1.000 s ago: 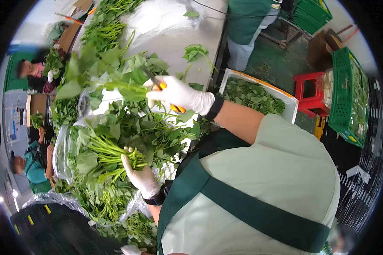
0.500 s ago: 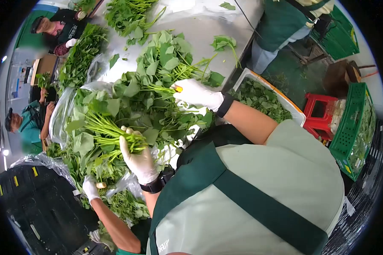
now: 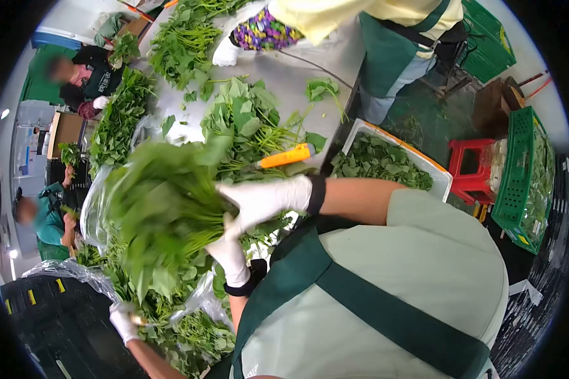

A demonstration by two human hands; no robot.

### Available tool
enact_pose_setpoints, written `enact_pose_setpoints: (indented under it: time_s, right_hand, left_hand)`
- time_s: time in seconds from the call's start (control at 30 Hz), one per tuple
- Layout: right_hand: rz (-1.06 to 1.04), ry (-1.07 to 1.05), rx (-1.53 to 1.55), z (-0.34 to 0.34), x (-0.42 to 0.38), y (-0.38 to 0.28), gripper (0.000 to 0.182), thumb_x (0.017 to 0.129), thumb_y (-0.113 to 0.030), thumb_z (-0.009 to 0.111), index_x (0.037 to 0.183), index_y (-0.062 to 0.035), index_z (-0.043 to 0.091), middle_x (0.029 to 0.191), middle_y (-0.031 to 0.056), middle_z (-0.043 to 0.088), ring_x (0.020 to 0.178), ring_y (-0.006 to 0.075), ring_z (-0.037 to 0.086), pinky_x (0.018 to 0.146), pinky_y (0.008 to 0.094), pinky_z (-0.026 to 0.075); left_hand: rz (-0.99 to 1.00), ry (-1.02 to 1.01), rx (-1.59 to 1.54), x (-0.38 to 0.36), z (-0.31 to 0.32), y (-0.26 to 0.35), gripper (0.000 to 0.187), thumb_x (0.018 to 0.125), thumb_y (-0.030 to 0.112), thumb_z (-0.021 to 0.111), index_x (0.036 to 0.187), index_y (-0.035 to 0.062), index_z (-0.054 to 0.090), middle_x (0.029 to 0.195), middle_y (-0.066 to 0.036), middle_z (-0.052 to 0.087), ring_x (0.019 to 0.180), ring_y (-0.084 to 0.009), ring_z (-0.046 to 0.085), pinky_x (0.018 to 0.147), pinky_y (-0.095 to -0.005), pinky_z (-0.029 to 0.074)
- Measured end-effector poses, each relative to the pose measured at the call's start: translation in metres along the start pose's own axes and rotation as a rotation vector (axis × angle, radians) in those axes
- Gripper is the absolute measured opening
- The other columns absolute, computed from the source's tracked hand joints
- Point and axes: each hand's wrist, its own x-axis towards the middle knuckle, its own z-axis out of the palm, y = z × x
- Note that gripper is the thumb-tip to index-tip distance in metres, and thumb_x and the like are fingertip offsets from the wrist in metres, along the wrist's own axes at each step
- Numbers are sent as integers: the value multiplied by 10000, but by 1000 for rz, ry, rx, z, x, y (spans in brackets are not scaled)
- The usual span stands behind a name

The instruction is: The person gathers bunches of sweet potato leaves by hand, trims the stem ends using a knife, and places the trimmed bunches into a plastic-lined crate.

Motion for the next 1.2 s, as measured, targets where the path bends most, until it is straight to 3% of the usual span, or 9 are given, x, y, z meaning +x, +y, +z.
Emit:
enact_pose_setpoints:
  time_s: [0.03,0.23,0.3,0.53,0.7,0.83,0.97,1.1,1.2]
  right_hand:
    - [119,-18,123,4,-3,-30,904,705,-385,773,1353,52,321,1247,220,538,1106,294,558,926,352,447]
    - [-8,288,482,44,21,46,525,751,-416,704,1092,-25,624,898,116,674,779,220,607,760,321,485]
    - [535,-23,262,5,20,7,588,727,-498,698,1042,-4,639,865,121,672,753,212,611,751,321,487]
    - [-47,405,6,-15,71,66,624,689,-234,770,1222,-16,529,1014,169,649,802,277,610,731,356,508]
    - [368,125,412,-93,127,33,309,732,-204,730,599,26,574,507,-29,470,460,69,422,413,264,305]
    - [-78,307,187,-180,193,0,403,780,-302,687,482,-91,518,443,-52,294,417,66,265,399,309,186]
    - [2,667,-29,-263,240,-58,531,659,-191,754,961,196,552,805,146,602,737,175,560,613,262,460]
    - [-446,755,-163,-308,252,-57,646,628,-240,756,1058,171,504,916,184,613,810,209,597,673,314,491]
    - [-264,850,-511,-338,253,-33,650,643,-290,730,1092,128,515,970,215,624,899,261,609,768,316,482]
  left_hand:
    - [389,-126,758,0,-37,-75,714,821,68,656,1417,-12,270,1440,-170,342,1315,-220,335,1114,-352,200]
    - [38,-551,502,22,-7,-16,227,782,114,677,939,-44,634,894,-170,687,810,-250,677,733,-338,514]
    - [-254,-515,779,32,9,22,290,747,146,718,953,-42,640,893,-182,683,821,-302,674,745,-357,515]
    - [92,-598,800,78,10,12,708,745,343,779,1221,-72,460,1120,-260,596,1048,-361,585,897,-367,452]
    - [-91,-525,404,106,15,-4,786,831,269,713,1407,-29,268,1130,-205,590,1006,-259,580,890,-344,446]
    - [-135,-538,228,106,12,-19,723,851,164,671,1430,28,260,1092,-183,588,996,-257,570,910,-355,430]
    - [-19,-604,296,86,12,-66,592,800,97,691,1325,2,436,1090,-154,593,1013,-281,573,918,-364,437]
    - [113,-764,462,74,21,-96,543,764,155,704,1251,30,501,1040,-161,567,985,-329,533,873,-406,425]
    - [171,-826,578,76,26,-102,517,756,162,698,1224,32,517,1017,-154,555,982,-331,511,870,-418,414]
